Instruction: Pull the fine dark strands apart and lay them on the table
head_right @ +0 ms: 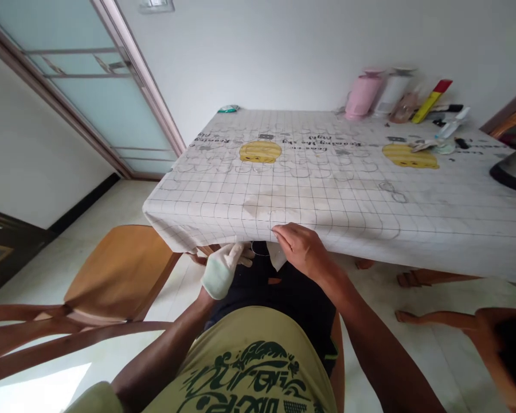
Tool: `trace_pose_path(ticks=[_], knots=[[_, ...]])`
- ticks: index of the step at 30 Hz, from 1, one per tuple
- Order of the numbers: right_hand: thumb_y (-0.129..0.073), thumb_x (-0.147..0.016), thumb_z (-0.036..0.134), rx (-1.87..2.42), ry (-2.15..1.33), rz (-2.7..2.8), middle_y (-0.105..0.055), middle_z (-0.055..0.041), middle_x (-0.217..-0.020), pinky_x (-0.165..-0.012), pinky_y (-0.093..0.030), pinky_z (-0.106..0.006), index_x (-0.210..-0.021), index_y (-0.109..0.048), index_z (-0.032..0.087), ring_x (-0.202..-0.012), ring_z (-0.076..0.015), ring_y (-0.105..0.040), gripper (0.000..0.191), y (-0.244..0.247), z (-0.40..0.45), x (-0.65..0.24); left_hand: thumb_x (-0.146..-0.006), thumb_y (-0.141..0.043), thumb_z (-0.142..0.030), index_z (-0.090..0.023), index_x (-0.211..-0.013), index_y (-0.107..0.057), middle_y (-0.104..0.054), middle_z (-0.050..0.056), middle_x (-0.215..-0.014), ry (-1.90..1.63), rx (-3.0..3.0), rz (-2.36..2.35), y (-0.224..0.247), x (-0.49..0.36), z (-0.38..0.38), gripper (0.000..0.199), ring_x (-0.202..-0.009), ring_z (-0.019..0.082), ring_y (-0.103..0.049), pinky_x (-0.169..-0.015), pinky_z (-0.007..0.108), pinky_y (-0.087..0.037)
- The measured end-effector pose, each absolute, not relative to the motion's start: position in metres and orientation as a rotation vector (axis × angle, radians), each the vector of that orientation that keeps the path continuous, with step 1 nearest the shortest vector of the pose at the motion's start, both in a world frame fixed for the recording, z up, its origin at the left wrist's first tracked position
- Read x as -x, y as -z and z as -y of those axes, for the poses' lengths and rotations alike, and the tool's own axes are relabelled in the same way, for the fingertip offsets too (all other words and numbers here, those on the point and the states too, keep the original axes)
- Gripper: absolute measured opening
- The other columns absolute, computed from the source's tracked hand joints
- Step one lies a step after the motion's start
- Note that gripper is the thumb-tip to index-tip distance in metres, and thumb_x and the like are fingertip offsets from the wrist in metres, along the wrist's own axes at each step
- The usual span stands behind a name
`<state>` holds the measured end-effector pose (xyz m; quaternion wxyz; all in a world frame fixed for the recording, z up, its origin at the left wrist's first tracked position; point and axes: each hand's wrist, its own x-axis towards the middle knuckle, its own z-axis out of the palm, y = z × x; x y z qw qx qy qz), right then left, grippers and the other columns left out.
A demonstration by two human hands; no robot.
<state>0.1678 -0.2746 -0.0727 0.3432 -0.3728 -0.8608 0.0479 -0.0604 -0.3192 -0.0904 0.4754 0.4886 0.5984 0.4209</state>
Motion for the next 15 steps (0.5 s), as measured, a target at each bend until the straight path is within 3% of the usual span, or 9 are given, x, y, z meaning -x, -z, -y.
trace_pose_path(ticks=[6, 8, 12, 15], knots=[[-0.047, -0.106, 0.016, 0.884, -0.105, 2.339, -0.072, -0.0070, -0.087, -0.072, -0.053, -0.035, -0.112, -0.068, 0.020, -0.078, -0.0202, -0.066, 0.022, 0.068, 0.282, -0.150, -0.093, -0.063, -0.040, -0.023, -0.131, -0.070, -0.080, 0.001, -0.110, -1.084, -1.403, -1.445, 0.046, 0.071, 0.284, 0.042, -0.100, 0.018, -0.076, -0.097, 0.026, -0.056], [-0.047, -0.105, 0.013, 0.859, -0.078, 2.402, -0.072, -0.0072, -0.086, -0.073, -0.053, -0.035, -0.108, -0.069, 0.020, -0.078, -0.0205, -0.066, 0.024, 0.064, 0.284, -0.146, -0.090, -0.066, -0.035, -0.027, -0.133, -0.069, -0.080, -0.001, -0.112, -1.024, -1.571, -1.402, 0.038, 0.071, 0.275, 0.044, -0.108, 0.017, -0.073, -0.104, 0.026, -0.052], [-0.044, -0.101, 0.004, 0.821, 0.006, 2.532, -0.069, -0.0072, -0.082, -0.075, -0.051, -0.035, -0.103, -0.070, 0.018, -0.079, -0.0211, -0.064, 0.030, 0.055, 0.288, -0.141, -0.090, -0.065, -0.029, -0.028, -0.121, -0.076, -0.078, -0.002, -0.117, -0.836, -1.814, -1.372, 0.029, 0.068, 0.262, 0.033, -0.116, 0.018, -0.070, -0.112, 0.029, -0.047], [-0.043, -0.100, 0.002, 0.783, 0.047, 2.612, -0.068, -0.0079, -0.084, -0.077, -0.051, -0.035, -0.106, -0.070, 0.017, -0.082, -0.0217, -0.064, 0.032, 0.049, 0.289, -0.140, -0.088, -0.065, -0.026, -0.024, -0.104, -0.080, -0.081, 0.002, -0.103, -0.903, -1.631, -1.351, 0.026, 0.070, 0.257, 0.022, -0.115, 0.023, -0.071, -0.106, 0.032, -0.051]])
